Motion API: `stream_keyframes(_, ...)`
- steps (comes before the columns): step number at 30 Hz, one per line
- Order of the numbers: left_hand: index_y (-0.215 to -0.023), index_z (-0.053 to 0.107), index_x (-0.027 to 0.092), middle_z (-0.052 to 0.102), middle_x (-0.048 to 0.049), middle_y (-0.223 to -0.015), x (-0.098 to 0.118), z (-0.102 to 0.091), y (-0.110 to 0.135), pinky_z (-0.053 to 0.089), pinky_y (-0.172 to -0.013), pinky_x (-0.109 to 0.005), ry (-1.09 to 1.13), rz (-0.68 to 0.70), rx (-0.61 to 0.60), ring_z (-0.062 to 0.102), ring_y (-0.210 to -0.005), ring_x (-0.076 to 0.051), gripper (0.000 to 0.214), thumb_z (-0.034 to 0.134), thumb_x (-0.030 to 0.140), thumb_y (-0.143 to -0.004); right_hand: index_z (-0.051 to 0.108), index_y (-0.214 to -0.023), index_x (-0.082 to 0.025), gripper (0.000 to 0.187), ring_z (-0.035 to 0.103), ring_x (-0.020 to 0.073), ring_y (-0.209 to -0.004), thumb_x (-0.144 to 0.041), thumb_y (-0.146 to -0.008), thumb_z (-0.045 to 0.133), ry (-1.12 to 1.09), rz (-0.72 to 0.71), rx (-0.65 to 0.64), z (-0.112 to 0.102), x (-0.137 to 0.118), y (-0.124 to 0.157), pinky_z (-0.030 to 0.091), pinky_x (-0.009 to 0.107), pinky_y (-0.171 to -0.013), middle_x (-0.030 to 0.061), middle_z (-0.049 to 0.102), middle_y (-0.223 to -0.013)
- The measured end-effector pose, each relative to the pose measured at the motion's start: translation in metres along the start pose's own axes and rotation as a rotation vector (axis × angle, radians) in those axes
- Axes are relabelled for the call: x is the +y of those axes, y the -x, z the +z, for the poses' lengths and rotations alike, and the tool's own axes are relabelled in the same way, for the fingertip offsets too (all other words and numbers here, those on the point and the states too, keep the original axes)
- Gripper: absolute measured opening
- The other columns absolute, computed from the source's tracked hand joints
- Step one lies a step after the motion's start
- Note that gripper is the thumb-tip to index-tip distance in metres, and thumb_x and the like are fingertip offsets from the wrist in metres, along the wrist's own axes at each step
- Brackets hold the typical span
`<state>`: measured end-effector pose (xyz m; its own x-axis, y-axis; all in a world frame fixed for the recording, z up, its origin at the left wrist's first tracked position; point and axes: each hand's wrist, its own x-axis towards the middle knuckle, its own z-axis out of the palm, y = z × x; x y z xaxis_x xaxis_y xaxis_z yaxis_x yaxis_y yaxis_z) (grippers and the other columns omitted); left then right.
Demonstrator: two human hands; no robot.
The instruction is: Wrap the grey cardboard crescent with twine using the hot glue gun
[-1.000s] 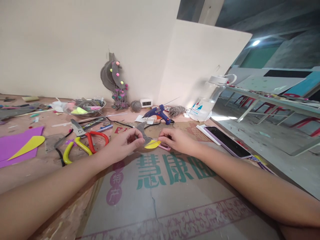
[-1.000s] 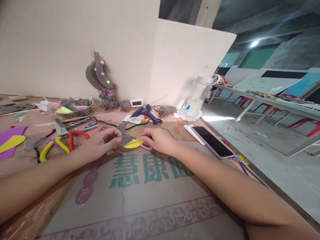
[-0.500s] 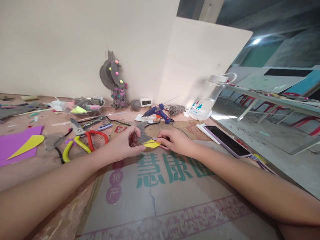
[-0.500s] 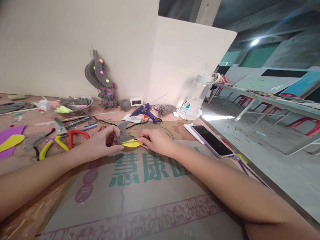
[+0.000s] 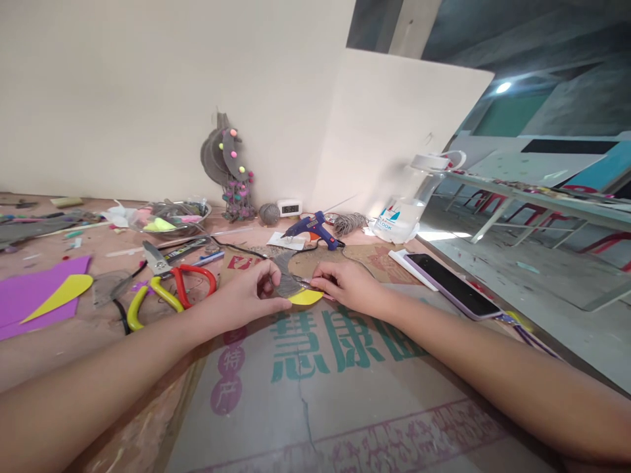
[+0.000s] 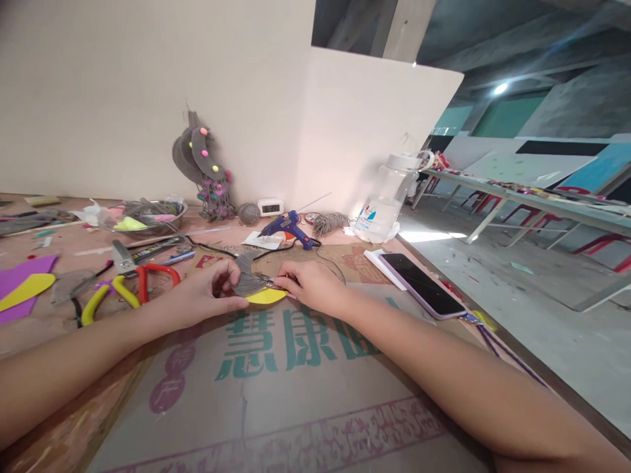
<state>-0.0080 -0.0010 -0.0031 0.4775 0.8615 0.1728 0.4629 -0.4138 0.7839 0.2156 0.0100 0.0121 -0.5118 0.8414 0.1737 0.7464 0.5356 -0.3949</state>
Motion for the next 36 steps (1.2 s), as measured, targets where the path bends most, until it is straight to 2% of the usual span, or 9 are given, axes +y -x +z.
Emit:
stream_keyframes(10,-0.077,0.040,0.020,0.040,0.0063,-0.068,0.000,0.000,0.000,0.030,-0.050,-0.020,0.202,-0.025,-0.052,0.039,-0.058,-0.008,0.036,0.068,0.037,-0.063,0.061,-0.078,-0.020,0.025,0.051,0.0111,-0.059,-0.038,-0.086,0.045,0.076,-0.038,0.058,0.004,0.002,-0.002,0.029,0.021,-0.055,0.0006,0.062,-0.066)
stream_keyframes(13,-0.075,0.041,0.019,0.037,0.0066,-0.063,0.000,-0.001,0.000,0.027,-0.047,-0.019,0.198,-0.024,-0.018,0.036,-0.055,-0.008,0.029,0.059,0.042,-0.072,0.060,-0.079,-0.020,0.026,0.051,0.0111,-0.060,-0.038,-0.087,0.043,0.066,-0.055,0.053,0.004,0.002,-0.002,0.030,0.021,-0.056,0.0008,0.062,-0.068)
stream_keyframes(16,-0.078,0.045,0.019,0.042,0.0049,-0.065,0.000,-0.002,0.000,0.030,-0.050,-0.020,0.176,0.010,0.022,0.039,-0.057,-0.009,0.022,0.048,0.040,-0.081,0.060,-0.079,-0.019,0.028,0.050,0.0110,-0.059,-0.040,-0.087,0.042,0.062,-0.044,0.047,0.004,0.002,-0.002,0.029,0.021,-0.054,0.0011,0.062,-0.069)
stream_keyframes(23,-0.089,0.044,0.021,0.042,0.0047,-0.065,0.000,-0.001,0.000,0.033,-0.052,-0.021,0.254,-0.006,0.034,0.044,-0.058,-0.010,0.013,0.040,0.032,-0.085,0.061,-0.080,-0.019,0.025,0.049,0.0106,-0.058,-0.036,-0.087,0.044,0.055,-0.044,0.046,0.008,0.005,-0.001,0.030,0.021,-0.054,0.0003,0.061,-0.066)
stream_keyframes(25,-0.089,0.045,0.021,0.042,0.0043,-0.066,0.000,-0.002,0.000,0.033,-0.052,-0.021,0.253,-0.010,0.026,0.043,-0.058,-0.010,0.012,0.040,0.032,-0.085,0.062,-0.082,-0.018,0.025,0.052,0.0123,-0.064,-0.033,-0.087,0.043,0.067,-0.089,0.074,0.009,0.007,-0.003,0.034,0.023,-0.058,0.0017,0.062,-0.070)
stream_keyframes(28,-0.089,0.045,0.022,0.042,0.0041,-0.068,0.000,-0.002,0.000,0.032,-0.051,-0.020,0.266,-0.002,0.038,0.042,-0.058,-0.009,0.011,0.041,0.031,-0.084,0.063,-0.093,-0.018,0.023,0.053,0.0176,-0.088,-0.026,-0.087,0.042,0.069,-0.179,0.188,0.003,0.006,-0.005,0.038,0.029,-0.078,0.0063,0.064,-0.092)
stream_keyframes(31,-0.088,0.044,0.022,0.042,0.0038,-0.068,0.001,-0.003,0.001,0.032,-0.051,-0.020,0.267,-0.020,0.033,0.042,-0.058,-0.009,0.010,0.040,0.030,-0.085,0.062,-0.102,-0.018,0.026,0.050,0.0204,-0.102,-0.026,-0.087,0.042,-0.018,-0.150,0.267,-0.009,0.001,-0.005,0.037,0.034,-0.087,0.0080,0.060,-0.107)
stream_keyframes(33,-0.088,0.044,0.022,0.042,0.0037,-0.068,0.003,-0.004,0.002,0.033,-0.052,-0.020,0.257,-0.016,0.025,0.043,-0.059,-0.010,0.010,0.039,0.030,-0.085,0.061,-0.104,-0.019,0.028,0.054,0.0195,-0.094,-0.031,-0.087,0.042,-0.126,-0.060,0.225,-0.014,-0.005,-0.003,0.041,0.033,-0.080,0.0074,0.061,-0.104)
stream_keyframes(36,-0.089,0.045,0.022,0.043,0.0039,-0.068,0.005,-0.004,0.003,0.034,-0.052,-0.020,0.238,0.003,0.016,0.043,-0.058,-0.010,0.011,0.039,0.031,-0.085,0.058,-0.108,-0.021,0.034,0.056,0.0141,-0.067,-0.041,-0.086,0.043,-0.269,0.064,0.075,-0.014,-0.013,0.001,0.043,0.027,-0.061,0.0043,0.064,-0.086)
